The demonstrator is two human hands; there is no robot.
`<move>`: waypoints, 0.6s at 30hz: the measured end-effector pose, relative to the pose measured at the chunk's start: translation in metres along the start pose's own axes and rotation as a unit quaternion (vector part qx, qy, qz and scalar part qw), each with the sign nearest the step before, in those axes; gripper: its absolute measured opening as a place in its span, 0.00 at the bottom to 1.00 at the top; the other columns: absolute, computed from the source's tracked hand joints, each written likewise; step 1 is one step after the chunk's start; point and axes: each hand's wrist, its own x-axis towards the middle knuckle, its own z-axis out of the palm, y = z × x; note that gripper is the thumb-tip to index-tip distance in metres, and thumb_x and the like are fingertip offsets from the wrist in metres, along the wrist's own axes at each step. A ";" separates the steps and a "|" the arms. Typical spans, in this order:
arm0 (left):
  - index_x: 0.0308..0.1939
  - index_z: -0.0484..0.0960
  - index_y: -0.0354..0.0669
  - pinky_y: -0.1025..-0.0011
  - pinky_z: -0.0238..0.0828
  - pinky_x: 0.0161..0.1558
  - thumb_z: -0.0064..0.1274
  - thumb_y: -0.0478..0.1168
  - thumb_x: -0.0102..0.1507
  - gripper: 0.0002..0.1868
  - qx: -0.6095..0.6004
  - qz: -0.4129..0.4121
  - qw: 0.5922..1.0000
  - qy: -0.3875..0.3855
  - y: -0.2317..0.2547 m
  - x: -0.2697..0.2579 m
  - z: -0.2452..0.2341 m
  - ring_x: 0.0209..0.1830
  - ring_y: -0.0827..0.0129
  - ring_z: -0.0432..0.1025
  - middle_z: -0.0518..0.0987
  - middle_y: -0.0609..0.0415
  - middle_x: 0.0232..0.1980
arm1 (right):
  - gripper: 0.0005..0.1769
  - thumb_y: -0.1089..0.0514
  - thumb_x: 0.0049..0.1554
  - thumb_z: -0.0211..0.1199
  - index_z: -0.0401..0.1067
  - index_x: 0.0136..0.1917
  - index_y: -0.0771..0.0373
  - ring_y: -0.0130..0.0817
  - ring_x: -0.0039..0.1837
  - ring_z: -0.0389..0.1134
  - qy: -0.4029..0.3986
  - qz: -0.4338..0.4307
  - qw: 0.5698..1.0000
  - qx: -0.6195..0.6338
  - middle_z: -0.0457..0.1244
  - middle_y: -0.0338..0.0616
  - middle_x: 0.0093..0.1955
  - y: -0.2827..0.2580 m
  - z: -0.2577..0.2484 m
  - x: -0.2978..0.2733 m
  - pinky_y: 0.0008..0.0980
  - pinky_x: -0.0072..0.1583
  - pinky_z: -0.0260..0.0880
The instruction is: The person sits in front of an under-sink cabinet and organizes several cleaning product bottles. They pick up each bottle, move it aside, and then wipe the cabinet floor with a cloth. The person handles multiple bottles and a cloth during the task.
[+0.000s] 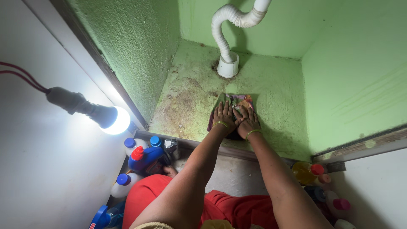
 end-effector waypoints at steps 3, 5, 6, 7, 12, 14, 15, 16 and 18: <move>0.82 0.41 0.47 0.53 0.26 0.79 0.20 0.80 0.63 0.55 0.000 0.001 1.000 0.006 -0.005 0.017 0.000 0.85 0.50 0.28 0.34 0.50 0.86 | 0.39 0.54 0.63 0.45 0.40 0.84 0.33 0.44 0.87 0.24 -0.011 0.008 1.000 0.006 0.28 0.32 0.88 0.003 -0.002 0.017 0.48 0.82 0.27; 0.82 0.42 0.47 0.53 0.27 0.79 0.20 0.80 0.63 0.55 0.003 0.002 1.000 0.012 -0.006 0.028 -0.001 0.85 0.50 0.29 0.35 0.49 0.86 | 0.39 0.53 0.63 0.46 0.41 0.84 0.34 0.43 0.87 0.25 -0.011 0.007 1.000 0.008 0.28 0.31 0.88 0.006 -0.005 0.028 0.47 0.82 0.27; 0.82 0.43 0.46 0.53 0.28 0.79 0.20 0.80 0.63 0.55 0.007 0.001 1.000 0.012 -0.006 0.033 -0.002 0.85 0.50 0.29 0.35 0.49 0.86 | 0.39 0.53 0.63 0.45 0.40 0.84 0.33 0.43 0.87 0.24 -0.008 0.005 1.000 0.007 0.28 0.31 0.88 0.008 -0.006 0.033 0.47 0.82 0.27; 0.82 0.43 0.46 0.53 0.28 0.79 0.20 0.80 0.63 0.55 0.011 0.000 1.000 0.012 -0.007 0.037 -0.003 0.85 0.49 0.29 0.35 0.49 0.86 | 0.38 0.52 0.63 0.45 0.40 0.83 0.33 0.43 0.87 0.24 -0.006 0.003 1.000 0.007 0.27 0.31 0.88 0.009 -0.007 0.038 0.48 0.82 0.27; 0.82 0.43 0.46 0.51 0.27 0.78 0.20 0.81 0.62 0.56 0.028 0.010 1.000 -0.004 0.006 0.061 -0.008 0.85 0.48 0.27 0.33 0.47 0.86 | 0.41 0.53 0.62 0.47 0.37 0.84 0.32 0.42 0.87 0.24 -0.015 0.012 1.000 -0.004 0.27 0.27 0.88 0.031 -0.004 0.053 0.46 0.82 0.28; 0.82 0.42 0.47 0.51 0.27 0.78 0.20 0.82 0.62 0.57 0.029 0.026 0.999 -0.011 0.019 0.066 -0.008 0.85 0.48 0.27 0.33 0.48 0.86 | 0.42 0.53 0.62 0.46 0.35 0.84 0.30 0.42 0.87 0.23 -0.022 0.034 0.999 -0.007 0.25 0.26 0.88 0.046 -0.002 0.054 0.45 0.82 0.28; 0.82 0.42 0.47 0.51 0.27 0.78 0.20 0.82 0.62 0.57 0.023 0.033 0.999 -0.006 0.029 0.067 -0.005 0.85 0.48 0.27 0.33 0.48 0.86 | 0.42 0.52 0.62 0.46 0.34 0.84 0.29 0.41 0.87 0.22 -0.027 0.047 0.999 0.001 0.24 0.26 0.88 0.055 -0.002 0.053 0.45 0.82 0.28; 0.82 0.43 0.47 0.51 0.26 0.78 0.20 0.82 0.62 0.57 0.018 0.040 0.999 -0.001 0.037 0.067 -0.003 0.85 0.48 0.28 0.33 0.48 0.86 | 0.41 0.51 0.63 0.45 0.34 0.83 0.28 0.41 0.87 0.22 -0.031 0.060 0.998 0.010 0.23 0.26 0.88 0.065 -0.001 0.051 0.45 0.82 0.28; 0.82 0.42 0.47 0.51 0.25 0.79 0.20 0.82 0.61 0.57 0.012 0.055 0.998 0.001 0.053 0.067 0.002 0.85 0.48 0.27 0.33 0.49 0.86 | 0.39 0.50 0.64 0.43 0.34 0.83 0.28 0.41 0.87 0.22 -0.031 0.076 0.996 0.017 0.23 0.26 0.88 0.081 0.004 0.044 0.46 0.82 0.28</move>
